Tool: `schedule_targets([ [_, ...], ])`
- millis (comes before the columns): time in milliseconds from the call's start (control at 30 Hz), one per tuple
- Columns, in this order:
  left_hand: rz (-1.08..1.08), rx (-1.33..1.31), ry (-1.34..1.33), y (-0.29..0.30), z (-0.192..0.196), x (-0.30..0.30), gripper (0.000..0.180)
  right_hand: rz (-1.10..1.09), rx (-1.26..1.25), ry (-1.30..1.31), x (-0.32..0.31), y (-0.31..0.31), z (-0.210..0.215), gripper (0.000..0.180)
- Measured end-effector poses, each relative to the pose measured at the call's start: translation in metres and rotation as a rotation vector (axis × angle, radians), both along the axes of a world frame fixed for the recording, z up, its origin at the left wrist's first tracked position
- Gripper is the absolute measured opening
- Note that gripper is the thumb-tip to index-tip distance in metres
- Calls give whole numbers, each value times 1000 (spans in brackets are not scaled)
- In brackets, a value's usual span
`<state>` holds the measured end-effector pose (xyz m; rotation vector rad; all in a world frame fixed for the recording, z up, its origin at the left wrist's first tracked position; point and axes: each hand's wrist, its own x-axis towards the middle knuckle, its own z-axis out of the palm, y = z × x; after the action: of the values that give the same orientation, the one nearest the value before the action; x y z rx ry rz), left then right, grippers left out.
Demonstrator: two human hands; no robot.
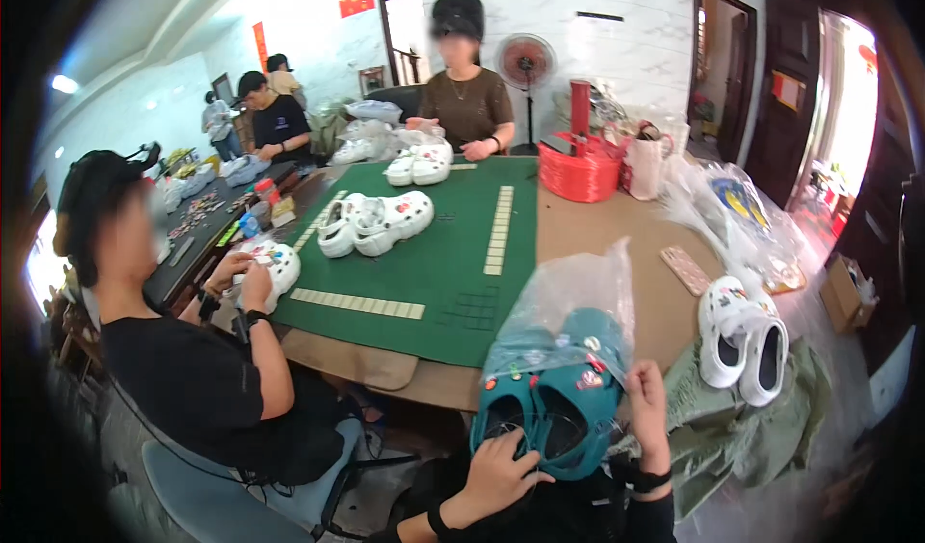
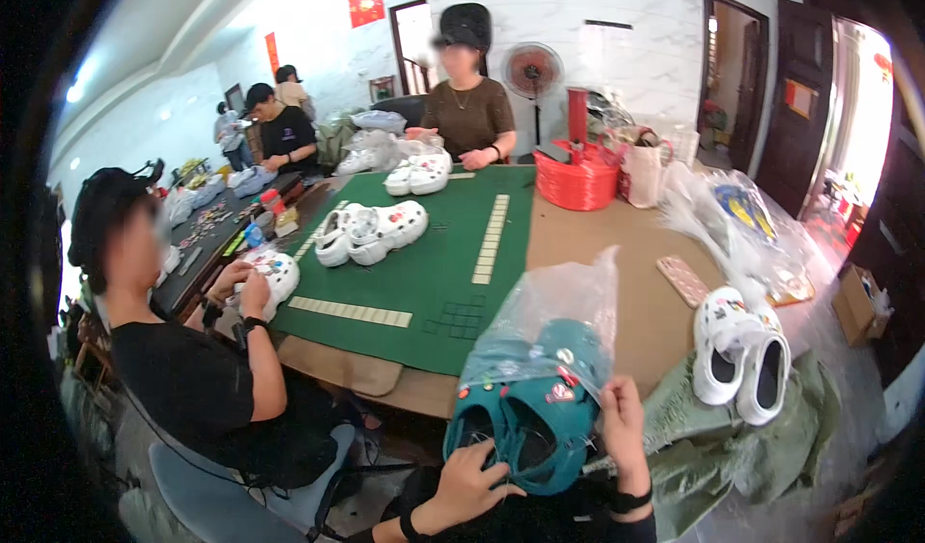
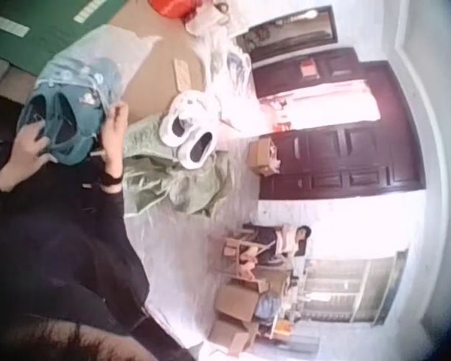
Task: Placing pairs of foam clogs into plastic bags for final packaging.
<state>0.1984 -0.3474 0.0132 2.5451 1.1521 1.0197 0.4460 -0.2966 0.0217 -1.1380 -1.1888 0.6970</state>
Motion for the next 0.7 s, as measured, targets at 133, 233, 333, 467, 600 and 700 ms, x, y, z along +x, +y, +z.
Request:
schedule_targets([
  [133,9,17,1,3,-8,2,42,132,-85,110,-6,-11,27,11],
  [233,11,23,2,6,-7,5,45,84,-65,-38,-4,-6,25,16],
  [333,-24,2,84,8,-4,7,43,-110,-151,-154,0,1,7,16],
  [467,-20,50,83,11,-1,9,45,-242,-184,-326,-5,2,6,18],
  [600,-37,21,116,11,7,10,45,-470,335,-884,-2,11,6,15],
  [700,-67,45,138,13,0,16,44,-492,284,-911,-11,12,16,14],
])
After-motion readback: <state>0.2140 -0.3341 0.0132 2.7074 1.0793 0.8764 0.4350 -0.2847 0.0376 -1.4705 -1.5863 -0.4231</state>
